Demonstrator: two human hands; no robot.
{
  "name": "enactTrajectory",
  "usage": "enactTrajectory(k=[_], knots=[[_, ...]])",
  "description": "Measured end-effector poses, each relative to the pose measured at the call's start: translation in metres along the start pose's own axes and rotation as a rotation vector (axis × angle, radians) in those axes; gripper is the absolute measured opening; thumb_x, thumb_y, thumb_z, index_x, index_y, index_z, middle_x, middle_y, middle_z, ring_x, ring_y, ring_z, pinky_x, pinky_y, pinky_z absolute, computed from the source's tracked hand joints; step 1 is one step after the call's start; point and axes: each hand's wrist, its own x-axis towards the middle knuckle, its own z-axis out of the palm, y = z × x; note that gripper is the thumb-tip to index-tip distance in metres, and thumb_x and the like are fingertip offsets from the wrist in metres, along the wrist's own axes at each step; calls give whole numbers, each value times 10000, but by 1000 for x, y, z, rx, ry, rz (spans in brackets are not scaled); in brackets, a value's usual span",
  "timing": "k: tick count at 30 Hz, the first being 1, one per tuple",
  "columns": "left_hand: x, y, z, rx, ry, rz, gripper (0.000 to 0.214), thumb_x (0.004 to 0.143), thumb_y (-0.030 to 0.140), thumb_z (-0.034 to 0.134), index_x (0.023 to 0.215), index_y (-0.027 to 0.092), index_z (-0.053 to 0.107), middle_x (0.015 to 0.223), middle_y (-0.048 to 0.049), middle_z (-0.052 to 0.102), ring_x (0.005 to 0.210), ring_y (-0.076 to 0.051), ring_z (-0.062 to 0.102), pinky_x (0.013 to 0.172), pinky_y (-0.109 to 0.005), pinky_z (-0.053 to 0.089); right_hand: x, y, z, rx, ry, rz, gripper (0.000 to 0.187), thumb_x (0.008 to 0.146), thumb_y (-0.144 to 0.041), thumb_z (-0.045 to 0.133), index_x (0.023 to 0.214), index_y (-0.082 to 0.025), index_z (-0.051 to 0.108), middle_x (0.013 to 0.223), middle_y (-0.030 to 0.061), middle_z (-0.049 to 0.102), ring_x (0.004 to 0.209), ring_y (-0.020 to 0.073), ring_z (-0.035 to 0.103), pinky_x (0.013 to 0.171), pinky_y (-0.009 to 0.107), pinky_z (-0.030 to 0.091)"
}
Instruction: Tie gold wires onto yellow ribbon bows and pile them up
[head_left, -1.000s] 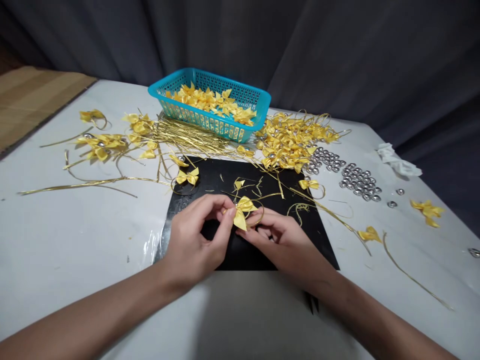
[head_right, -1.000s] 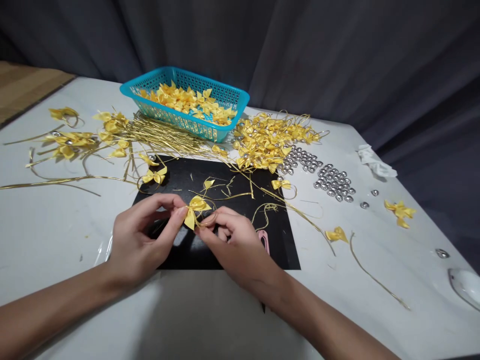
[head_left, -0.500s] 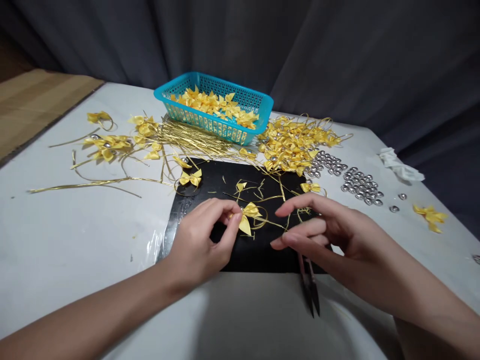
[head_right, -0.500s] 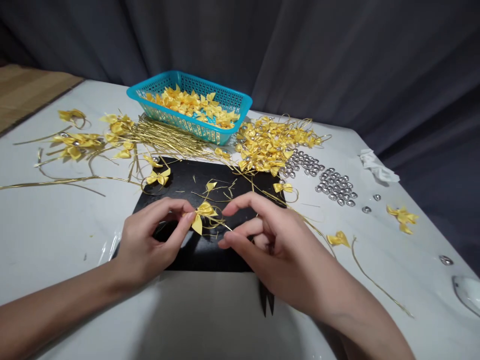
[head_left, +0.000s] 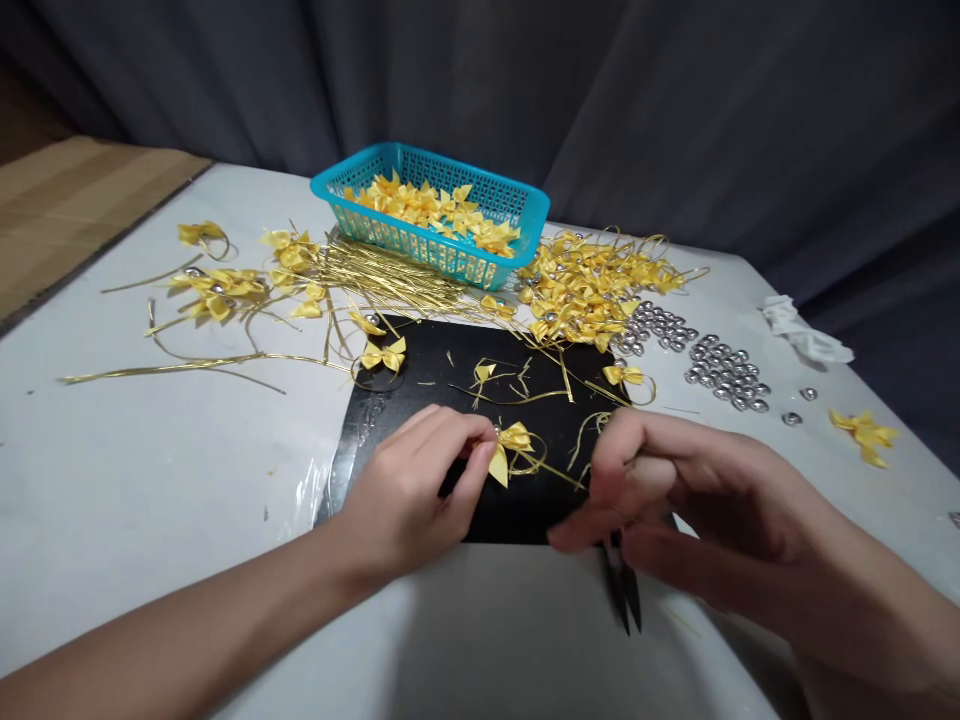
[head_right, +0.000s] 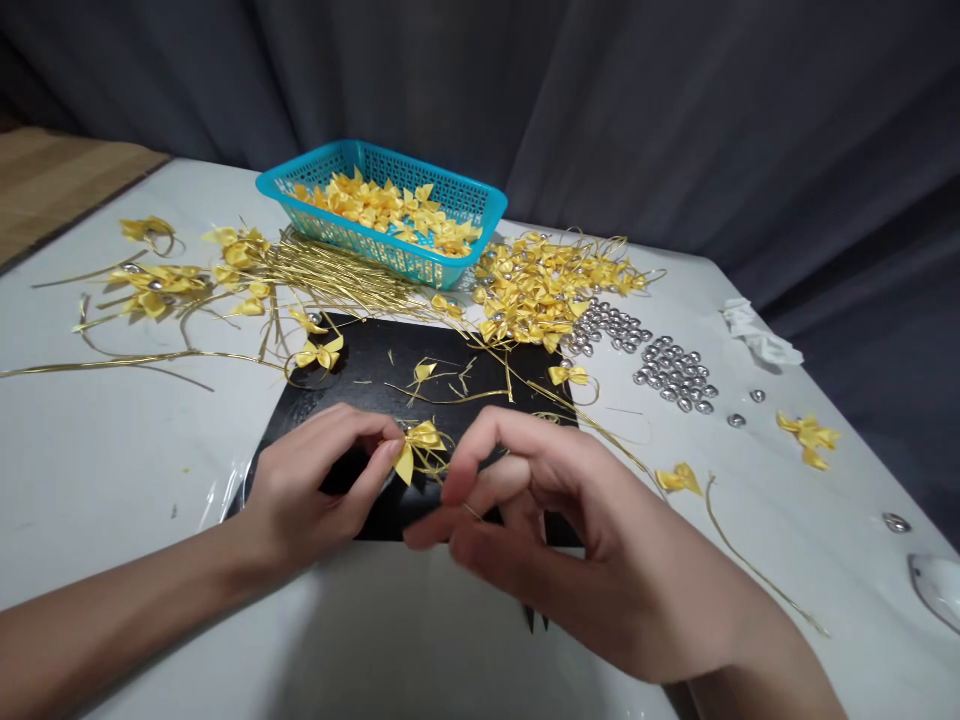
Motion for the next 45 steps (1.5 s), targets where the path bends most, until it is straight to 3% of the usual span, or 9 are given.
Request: enactTrajectory(k=[4,10,16,23,26,29,34,39,45], knots=[[1,1,0,-30,4,-15,74,822,86,536,831,157,555,680,-1,601,613,-100,537,605,-217,459,3,3,3,86,112,-81,284,704,-328,715,927,-252,555,922,31,685,381,30,417,408,209,389],[3,2,0,-32,23,-11,79,816,75,550,825,154,552,683,15,597,615,-78,531,619,-192,452,8,8,16,304,444,-165,104,742,-347,696,729,-252,656,633,0,691,304,7,327,298,157,246],[3,-2,2,-17,3,-121,80,821,87,537,797,162,551,698,14,606,620,-82,547,621,-191,455,19,20,5,279,384,-377,33,730,-254,716,757,-255,699,549,-20,650,447,82,583,407,159,456],[5,-3,1,-17,-69,-210,91,833,122,502,783,168,562,705,-4,628,629,-112,569,615,-226,466,13,13,-1,339,416,-442,37,745,-315,700,760,-286,684,497,-50,608,342,47,431,311,186,250],[6,-5,0,-43,-84,-316,87,829,138,507,775,173,566,689,-1,624,620,-116,573,598,-227,472,4,6,-3,340,563,-488,74,730,-352,708,717,-292,666,458,-59,559,311,46,329,299,218,191],[6,-5,-1,-67,-52,-311,72,829,148,514,789,173,569,713,-6,630,636,-116,578,620,-228,484,6,7,-5,217,640,-414,32,750,-302,696,755,-294,665,577,-46,629,405,51,457,341,185,252],[5,-3,0,-88,-45,-261,56,819,136,533,796,167,573,723,-7,636,625,-109,580,609,-223,490,33,24,10,-187,246,-17,106,771,-251,622,738,-159,663,564,-10,579,396,32,357,368,174,242],[5,-2,0,-87,-25,-242,63,819,133,537,778,161,575,709,-5,636,612,-102,580,605,-212,489,48,35,31,-351,519,-83,179,770,-306,611,788,-135,662,536,-29,486,432,39,315,404,178,267],[5,0,0,-81,-22,-246,57,815,134,542,782,158,582,717,-7,643,609,-99,578,602,-210,491,45,36,36,-586,673,-323,93,779,-211,627,819,-140,672,529,-27,515,429,48,381,426,184,320]])
